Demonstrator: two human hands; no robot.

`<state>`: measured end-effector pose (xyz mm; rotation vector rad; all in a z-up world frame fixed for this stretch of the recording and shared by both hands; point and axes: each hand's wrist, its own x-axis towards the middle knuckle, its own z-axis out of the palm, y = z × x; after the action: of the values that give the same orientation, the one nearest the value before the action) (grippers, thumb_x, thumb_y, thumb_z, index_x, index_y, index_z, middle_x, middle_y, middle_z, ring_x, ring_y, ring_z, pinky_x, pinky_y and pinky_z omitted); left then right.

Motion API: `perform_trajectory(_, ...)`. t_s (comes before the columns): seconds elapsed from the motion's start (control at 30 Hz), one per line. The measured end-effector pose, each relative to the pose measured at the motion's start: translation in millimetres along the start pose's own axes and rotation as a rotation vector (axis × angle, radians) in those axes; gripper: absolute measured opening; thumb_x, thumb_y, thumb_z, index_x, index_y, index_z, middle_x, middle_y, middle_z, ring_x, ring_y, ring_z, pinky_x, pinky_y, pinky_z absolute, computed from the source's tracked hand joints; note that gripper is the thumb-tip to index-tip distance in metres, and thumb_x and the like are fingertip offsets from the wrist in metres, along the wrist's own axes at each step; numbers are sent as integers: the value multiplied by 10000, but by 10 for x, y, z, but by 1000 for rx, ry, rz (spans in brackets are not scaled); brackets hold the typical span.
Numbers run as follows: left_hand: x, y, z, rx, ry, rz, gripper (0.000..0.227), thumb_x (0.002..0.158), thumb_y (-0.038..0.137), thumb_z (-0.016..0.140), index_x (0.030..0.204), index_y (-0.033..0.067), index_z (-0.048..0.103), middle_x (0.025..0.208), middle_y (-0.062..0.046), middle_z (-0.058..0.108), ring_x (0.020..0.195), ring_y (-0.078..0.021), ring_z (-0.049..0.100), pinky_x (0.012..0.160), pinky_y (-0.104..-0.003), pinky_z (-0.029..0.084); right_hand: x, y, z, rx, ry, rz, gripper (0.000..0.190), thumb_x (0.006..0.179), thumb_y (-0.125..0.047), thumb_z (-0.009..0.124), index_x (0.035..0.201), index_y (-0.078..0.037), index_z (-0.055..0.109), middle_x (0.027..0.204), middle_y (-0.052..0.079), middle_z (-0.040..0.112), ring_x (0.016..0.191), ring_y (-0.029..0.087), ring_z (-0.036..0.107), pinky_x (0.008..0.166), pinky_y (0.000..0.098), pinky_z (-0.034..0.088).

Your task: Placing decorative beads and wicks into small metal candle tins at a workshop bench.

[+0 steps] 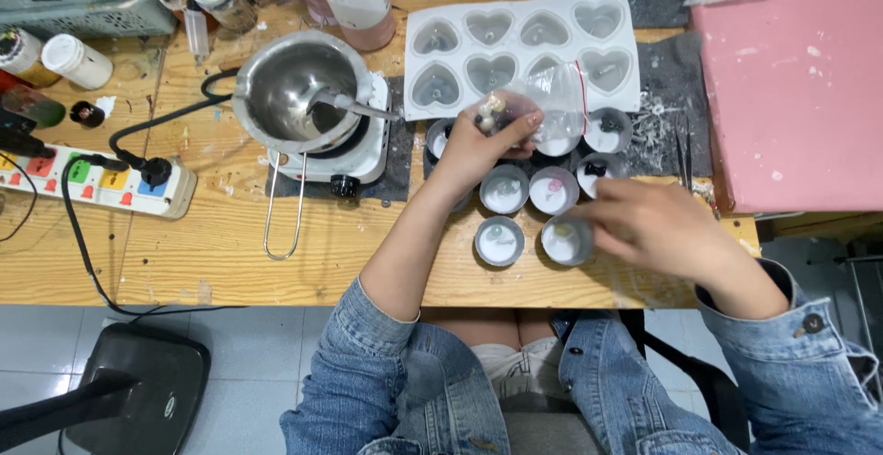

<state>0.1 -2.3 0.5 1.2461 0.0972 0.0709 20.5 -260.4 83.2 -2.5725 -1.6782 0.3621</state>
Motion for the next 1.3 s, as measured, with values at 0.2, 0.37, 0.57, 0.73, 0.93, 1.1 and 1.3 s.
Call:
perform_trajectory(0.2, -45, 26, 34, 21, -125, -8, 246, 956, 213, 757, 1121, 37, 704, 975, -37, 748, 858, -112, 719, 720, -248, 596, 10, 239, -193, 474, 645, 252, 208, 992, -93, 704, 1197, -96, 741, 994, 45, 653, 740, 161, 617, 651, 316, 511)
perform_trajectory(0.37, -36, -33, 47, 90, -182, -8, 288, 978, 214, 725, 1195, 45, 638, 1034, -42, 754, 901, -134, 732, 675, -237, 550, 319, 482, -143, 793, 589, 87, 210, 956, -18, 687, 1163, -34, 722, 1135, 53, 671, 944, 130, 691, 744, 255, 600)
perform_trajectory(0.57, -21, 10, 49, -103, -210, -50, 330, 1032, 261, 585, 1300, 80, 520, 1123, -68, 745, 965, -163, 744, 679, -255, 596, 467, 735, 47, 1044, 481, 36, 238, 942, 52, 662, 1154, 5, 760, 1096, 66, 722, 955, 135, 711, 803, 252, 596)
perform_trajectory(0.73, 32, -185, -3, -76, -201, 41, 336, 1088, 248, 562, 1320, 7, 597, 1164, -75, 719, 1010, -173, 730, 759, -289, 643, 514, 769, 113, 1038, 534, 77, 227, 951, 43, 663, 1155, -10, 747, 1132, 70, 688, 985, 144, 715, 826, 268, 603)
perform_trajectory(0.93, -34, -113, 40, 67, -194, 83, 286, 1030, 102, 662, 1278, -33, 625, 1146, -81, 706, 992, -141, 699, 830, -290, 638, 496, 702, 33, 844, 496, -196, 390, 836, 83, 624, 1197, -19, 731, 1208, 122, 704, 1094, 211, 694, 914, 320, 565)
perform_trajectory(1.1, -47, -158, 72, 2, -233, 35, 285, 997, 25, 671, 1272, -27, 617, 1144, -63, 717, 1017, -115, 697, 873, -290, 635, 489, 752, 92, 778, 548, -65, 322, 836, 50, 668, 1112, -70, 782, 1040, 79, 753, 962, 157, 721, 843, 290, 566)
perform_trajectory(1.3, -85, -189, 101, 97, -216, 52, 245, 1001, 37, 695, 1232, -43, 679, 1095, -65, 741, 970, -109, 702, 869, -276, 613, 457, 694, 5, 832, 474, -173, 350, 838, 22, 698, 1163, -80, 779, 912, 38, 673, 821, 121, 614, 729, 264, 507)
